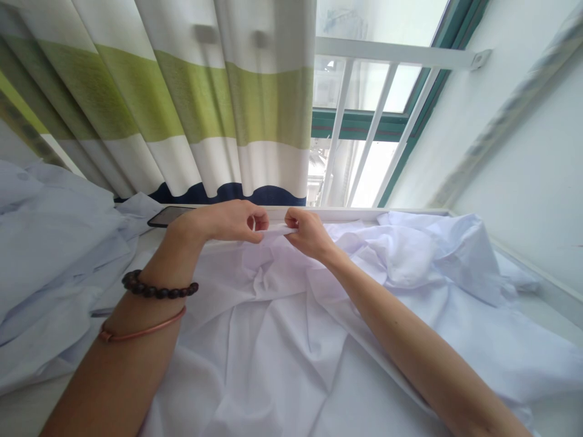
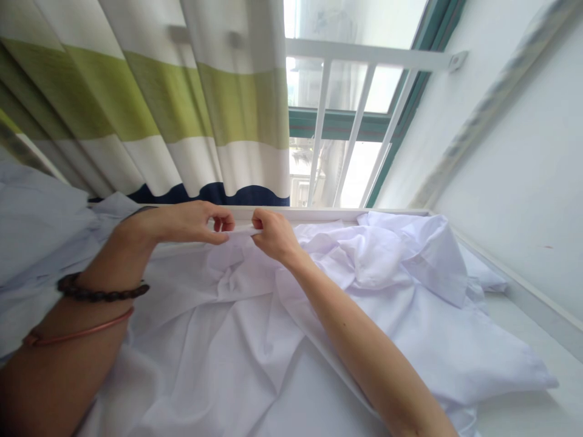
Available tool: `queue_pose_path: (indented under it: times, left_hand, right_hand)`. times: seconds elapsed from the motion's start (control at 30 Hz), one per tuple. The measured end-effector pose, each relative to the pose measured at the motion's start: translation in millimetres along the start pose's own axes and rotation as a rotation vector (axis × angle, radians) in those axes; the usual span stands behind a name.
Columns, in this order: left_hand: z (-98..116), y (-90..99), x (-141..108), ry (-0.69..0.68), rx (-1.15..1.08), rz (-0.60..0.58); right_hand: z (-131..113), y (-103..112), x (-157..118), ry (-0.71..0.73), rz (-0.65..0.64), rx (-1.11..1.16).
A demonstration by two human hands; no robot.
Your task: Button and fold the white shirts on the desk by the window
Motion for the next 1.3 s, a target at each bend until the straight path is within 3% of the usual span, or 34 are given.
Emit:
queue_pose_path:
  times: [0.17,0.37,0.53,0.73,0.9,1.03,1.1,1.23,1.3]
  left_hand:
    - [-3,9.5,-5,0.028,0.028,0.100]
    - [-21,26.5,-21,0.175,0.016,0.263]
    - [-34,22.8,-18,0.225,0.064,0.246]
    - [-15,7.9,-6,0.082,-0.025,0.150]
    - [13,2.2,1,-0.080,-0.076,0.209]
    - [18,-3.6,10,-0.123,-0.068,0.246]
    - [14,-4.4,13,-0.116,-0.057,0.270]
    - [7,-2.0,11,-0.085,-0.065,0.295]
    - [7,-0.3,9,-0.073,-0.086,0.306]
  right_hand:
    - [4,2,-3,-0.021,0.025,-0.146]
    - [32,9,-3,-0.082,0.050,-0.323]
    - [36,25,0,-0.008,0.145,-0.406]
    - [23,32,1,0.031,0.150,-0.337]
    - [22,30,2,-0.019,0.116,-0.244]
    - [21,31,3,-0.022,0.093,-0.191]
    - [19,35,3,0.006,-0.014,-0.134]
    - [18,47,-2,-0.047,-0.453,0.080]
    - [22,56,-3,-0.102,-0.490,0.105]
Point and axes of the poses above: each hand's wrist, its own x-axis towards the middle knuckle, its own y-axis out of the back of the hand, z = x × y, the point moved 3 cm from there along x, towards the middle knuckle, and after that the axes turned 2 degrees about -y, right-handed, at the moved point
